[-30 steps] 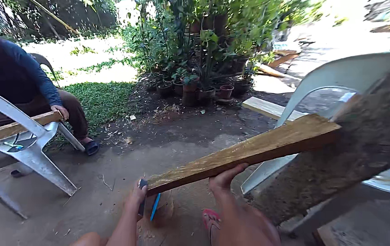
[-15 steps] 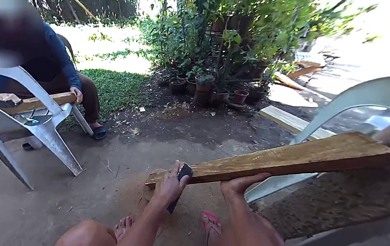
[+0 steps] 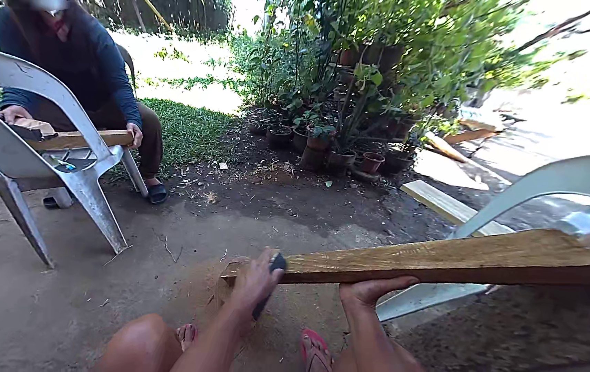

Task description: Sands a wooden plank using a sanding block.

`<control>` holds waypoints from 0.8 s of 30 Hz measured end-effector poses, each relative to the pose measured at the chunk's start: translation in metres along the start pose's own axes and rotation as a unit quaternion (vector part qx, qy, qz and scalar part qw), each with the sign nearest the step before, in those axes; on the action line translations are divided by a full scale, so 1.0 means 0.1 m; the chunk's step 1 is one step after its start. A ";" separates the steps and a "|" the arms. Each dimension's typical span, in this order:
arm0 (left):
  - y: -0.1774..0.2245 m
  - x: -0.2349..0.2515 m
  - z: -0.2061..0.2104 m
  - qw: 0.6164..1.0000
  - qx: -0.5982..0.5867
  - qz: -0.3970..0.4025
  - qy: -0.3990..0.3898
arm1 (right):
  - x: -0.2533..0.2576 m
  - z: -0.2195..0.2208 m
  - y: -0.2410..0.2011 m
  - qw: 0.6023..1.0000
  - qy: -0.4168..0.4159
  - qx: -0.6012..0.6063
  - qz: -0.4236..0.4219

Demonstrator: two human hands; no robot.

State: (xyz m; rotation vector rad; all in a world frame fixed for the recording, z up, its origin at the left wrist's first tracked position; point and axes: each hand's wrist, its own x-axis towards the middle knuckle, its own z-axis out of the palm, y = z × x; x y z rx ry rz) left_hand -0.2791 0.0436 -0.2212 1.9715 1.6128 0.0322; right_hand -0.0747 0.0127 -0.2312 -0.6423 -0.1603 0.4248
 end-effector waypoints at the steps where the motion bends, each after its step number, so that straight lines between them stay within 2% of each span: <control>1: 0.22 -0.13 -0.05 0.999 0.015 0.040 -0.010 | 0.00 0.00 0.00 1.000 0.002 0.000 -0.003; 4: 0.51 -0.27 -0.08 0.994 0.047 0.096 -0.016 | -0.03 0.02 -0.02 1.000 0.008 -0.004 -0.004; 7: 0.32 -0.10 -0.04 0.996 0.000 0.092 -0.009 | -0.02 0.00 -0.02 1.000 0.006 -0.007 0.005; 10: -0.01 0.21 0.07 1.000 0.014 0.002 0.012 | -0.01 -0.03 -0.03 1.000 0.004 -0.010 0.016; 13: -0.54 0.52 0.13 0.994 0.009 -0.107 0.022 | -0.01 -0.02 -0.03 1.000 0.001 -0.011 0.023; 16: -0.89 0.62 0.17 0.983 0.007 -0.181 0.022 | -0.03 -0.01 -0.03 1.000 -0.001 -0.013 0.022; 24: -1.02 0.57 0.24 0.982 -0.002 -0.187 0.033 | -0.05 -0.03 -0.03 1.000 -0.001 -0.015 0.026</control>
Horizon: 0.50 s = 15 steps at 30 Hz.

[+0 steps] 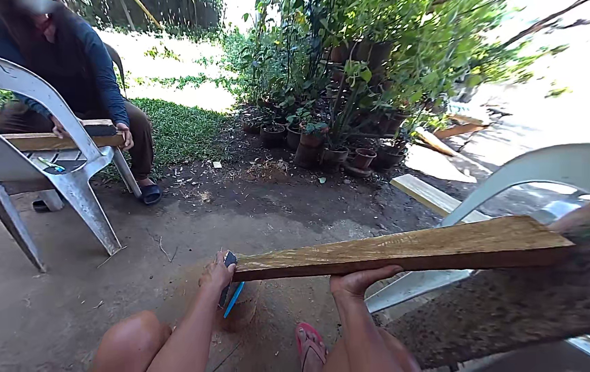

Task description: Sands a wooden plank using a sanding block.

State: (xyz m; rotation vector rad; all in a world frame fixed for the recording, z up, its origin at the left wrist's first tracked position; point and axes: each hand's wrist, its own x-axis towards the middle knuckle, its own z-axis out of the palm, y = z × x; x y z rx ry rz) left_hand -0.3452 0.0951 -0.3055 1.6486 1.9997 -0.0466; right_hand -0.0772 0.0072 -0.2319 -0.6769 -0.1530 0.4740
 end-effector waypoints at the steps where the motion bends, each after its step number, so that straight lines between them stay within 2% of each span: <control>1: 0.02 -0.05 -0.02 1.000 0.001 0.010 -0.003 | 0.00 0.00 0.00 1.000 0.000 0.001 -0.001; 3: 0.20 -0.27 -0.12 0.998 -0.011 0.065 -0.013 | 0.01 0.02 0.00 1.000 0.000 0.002 -0.006; 5: 0.49 -0.61 -0.17 0.988 -0.021 0.154 -0.012 | 0.01 0.03 0.02 1.000 0.005 0.003 -0.010; 8: 0.83 -1.04 -0.23 0.969 0.010 0.247 -0.018 | -0.03 0.06 -0.02 1.000 0.008 0.006 -0.013; 11: 0.76 -0.94 -0.18 0.973 -0.006 0.229 -0.008 | -0.03 0.07 -0.02 1.000 0.010 0.004 -0.023; 15: 0.24 -0.26 0.03 0.993 -0.044 0.105 0.020 | -0.02 0.03 -0.02 1.000 -0.008 -0.001 -0.016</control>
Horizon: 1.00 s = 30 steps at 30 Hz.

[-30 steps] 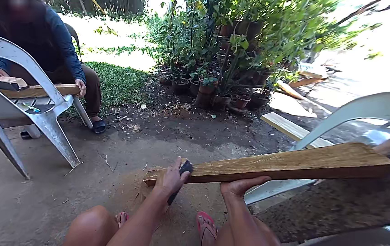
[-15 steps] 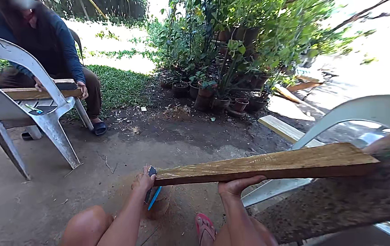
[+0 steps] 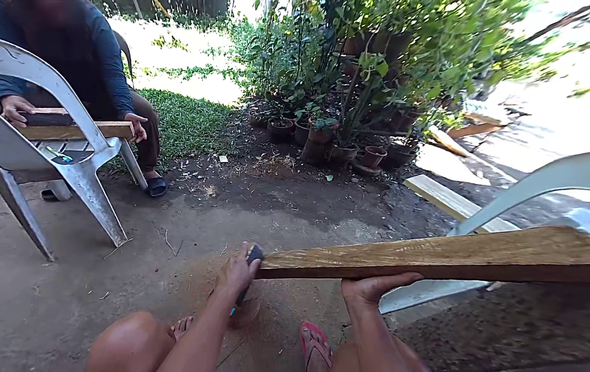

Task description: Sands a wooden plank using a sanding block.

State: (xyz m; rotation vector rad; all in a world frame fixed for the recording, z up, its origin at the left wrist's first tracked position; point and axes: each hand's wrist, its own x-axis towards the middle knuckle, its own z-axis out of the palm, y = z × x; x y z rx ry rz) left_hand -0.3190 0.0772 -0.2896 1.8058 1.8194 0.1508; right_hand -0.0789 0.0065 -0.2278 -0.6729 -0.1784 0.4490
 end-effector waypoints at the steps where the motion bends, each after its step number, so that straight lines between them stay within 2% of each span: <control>1: -0.20 0.12 0.03 0.999 -0.002 -0.037 0.002 | 0.00 -0.01 0.00 1.000 -0.001 0.002 0.003; 4: -0.63 0.33 0.09 0.992 -0.007 -0.129 0.009 | 0.00 -0.02 0.00 1.000 -0.002 0.000 0.014; 6: -0.63 0.29 0.09 0.988 -0.006 -0.156 0.009 | 0.00 -0.02 0.00 1.000 -0.001 0.005 0.019; 8: -0.49 0.14 0.04 0.991 -0.008 -0.131 0.007 | 0.00 -0.03 0.01 1.000 -0.002 0.010 0.021; 12: 0.00 -0.18 -0.09 1.000 0.007 0.003 -0.026 | 0.00 -0.02 0.02 1.000 0.003 0.016 0.014; 15: 0.07 -0.20 -0.11 0.999 0.032 0.022 -0.037 | -0.01 0.02 0.01 1.000 0.013 0.020 0.003; 17: -0.07 -0.09 -0.08 0.999 0.029 -0.011 -0.033 | -0.01 0.03 0.01 1.000 0.018 0.023 0.003; 22: -0.81 0.40 0.01 0.989 0.012 -0.141 -0.029 | 0.00 -0.02 0.03 1.000 0.004 0.018 0.011; 24: -0.93 0.44 0.03 0.986 0.002 -0.165 -0.031 | -0.01 -0.04 0.03 1.000 0.009 0.016 0.019; 27: -0.65 0.30 -0.05 0.990 0.036 -0.137 -0.027 | -0.01 -0.01 0.01 0.999 0.018 0.014 0.026; 30: -0.04 -0.09 -0.19 0.999 0.009 -0.006 -0.045 | -0.03 0.01 0.02 0.999 0.028 0.013 0.017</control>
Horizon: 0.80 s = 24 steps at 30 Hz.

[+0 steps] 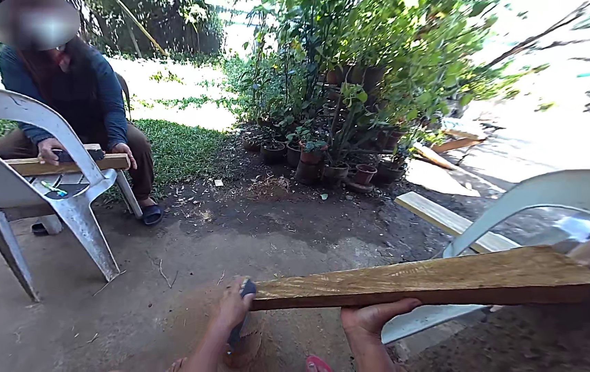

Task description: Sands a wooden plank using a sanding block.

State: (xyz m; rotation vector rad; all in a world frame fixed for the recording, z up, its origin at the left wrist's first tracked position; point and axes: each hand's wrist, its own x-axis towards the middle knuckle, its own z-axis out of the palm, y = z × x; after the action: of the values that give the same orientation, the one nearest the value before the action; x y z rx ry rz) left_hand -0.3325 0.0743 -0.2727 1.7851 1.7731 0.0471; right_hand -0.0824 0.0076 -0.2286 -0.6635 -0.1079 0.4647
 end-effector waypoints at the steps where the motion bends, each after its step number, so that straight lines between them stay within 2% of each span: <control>1: 0.23 -0.14 -0.03 0.999 0.005 0.051 -0.005 | 0.00 0.01 0.01 1.000 0.003 0.003 -0.004; 4: 0.83 -0.50 -0.14 0.986 0.053 0.152 -0.038 | 0.01 0.04 0.01 1.000 0.012 0.007 -0.018; 6: 0.90 -0.49 -0.17 0.982 0.071 0.168 -0.049 | 0.02 0.04 0.01 1.000 0.012 0.009 -0.018; 9: 0.61 -0.18 -0.14 0.990 0.056 0.124 -0.041 | 0.01 0.02 -0.01 1.000 0.010 0.008 -0.014; 12: 0.07 0.22 -0.05 0.999 0.046 0.000 -0.024 | 0.02 0.00 -0.02 1.000 0.005 -0.001 -0.007; 16: -0.71 0.56 0.07 0.989 0.020 -0.145 -0.020 | 0.00 0.00 -0.03 1.000 0.016 0.003 0.002; 18: -0.84 0.60 0.20 0.986 0.033 -0.160 -0.021 | -0.02 0.04 -0.05 1.000 0.026 0.000 0.007; 20: -0.80 0.62 0.34 0.983 0.059 -0.172 0.007 | -0.01 0.06 -0.06 0.999 0.034 0.002 0.011; 24: -0.91 0.65 0.38 0.980 0.057 -0.191 0.008 | -0.01 0.05 -0.04 0.999 0.039 -0.004 0.020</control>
State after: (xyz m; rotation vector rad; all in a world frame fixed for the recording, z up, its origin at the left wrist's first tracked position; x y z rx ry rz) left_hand -0.3903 0.1108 -0.3688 1.4922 2.1365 -0.2012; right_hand -0.0828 0.0073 -0.2223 -0.6917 -0.0219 0.4759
